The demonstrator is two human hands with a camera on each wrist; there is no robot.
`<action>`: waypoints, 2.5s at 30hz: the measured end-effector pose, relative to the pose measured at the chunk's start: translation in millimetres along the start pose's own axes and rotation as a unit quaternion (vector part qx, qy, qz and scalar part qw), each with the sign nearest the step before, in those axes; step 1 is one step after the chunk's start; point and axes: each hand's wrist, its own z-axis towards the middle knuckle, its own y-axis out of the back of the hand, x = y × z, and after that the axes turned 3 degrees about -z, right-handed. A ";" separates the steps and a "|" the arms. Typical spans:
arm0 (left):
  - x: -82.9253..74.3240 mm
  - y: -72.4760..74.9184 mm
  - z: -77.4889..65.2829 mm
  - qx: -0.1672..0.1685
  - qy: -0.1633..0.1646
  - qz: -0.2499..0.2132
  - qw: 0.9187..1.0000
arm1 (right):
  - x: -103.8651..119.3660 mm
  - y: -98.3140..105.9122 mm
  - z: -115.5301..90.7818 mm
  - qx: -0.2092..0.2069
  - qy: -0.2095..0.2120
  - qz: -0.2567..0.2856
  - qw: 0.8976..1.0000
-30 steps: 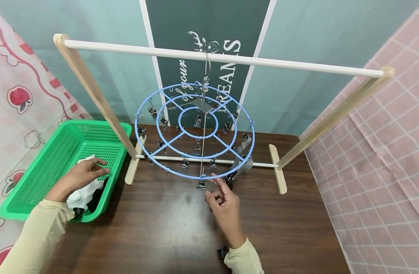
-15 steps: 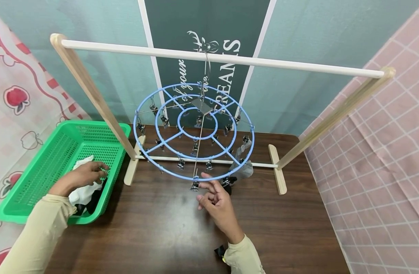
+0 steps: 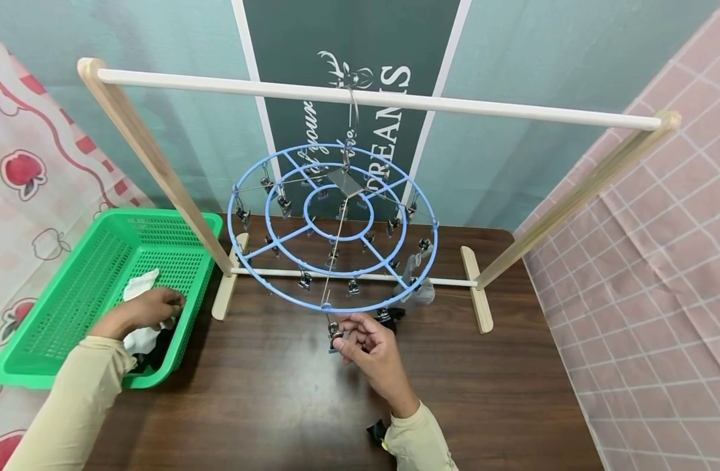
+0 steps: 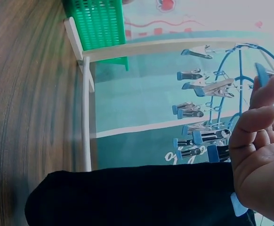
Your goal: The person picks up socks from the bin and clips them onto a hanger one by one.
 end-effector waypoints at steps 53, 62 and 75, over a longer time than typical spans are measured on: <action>-11.4 5.2 -15.2 -0.267 -0.028 0.030 0.963 | 3.0 1.4 -5.7 -0.044 0.008 0.011 0.999; -14.3 6.3 -20.5 -0.291 -0.024 -0.039 0.956 | 1.3 1.5 -6.5 -0.041 0.017 0.013 0.999; -25.0 5.9 -32.6 -0.350 -0.031 -0.045 0.935 | 5.3 0.9 -7.9 -0.066 -0.003 -0.044 0.997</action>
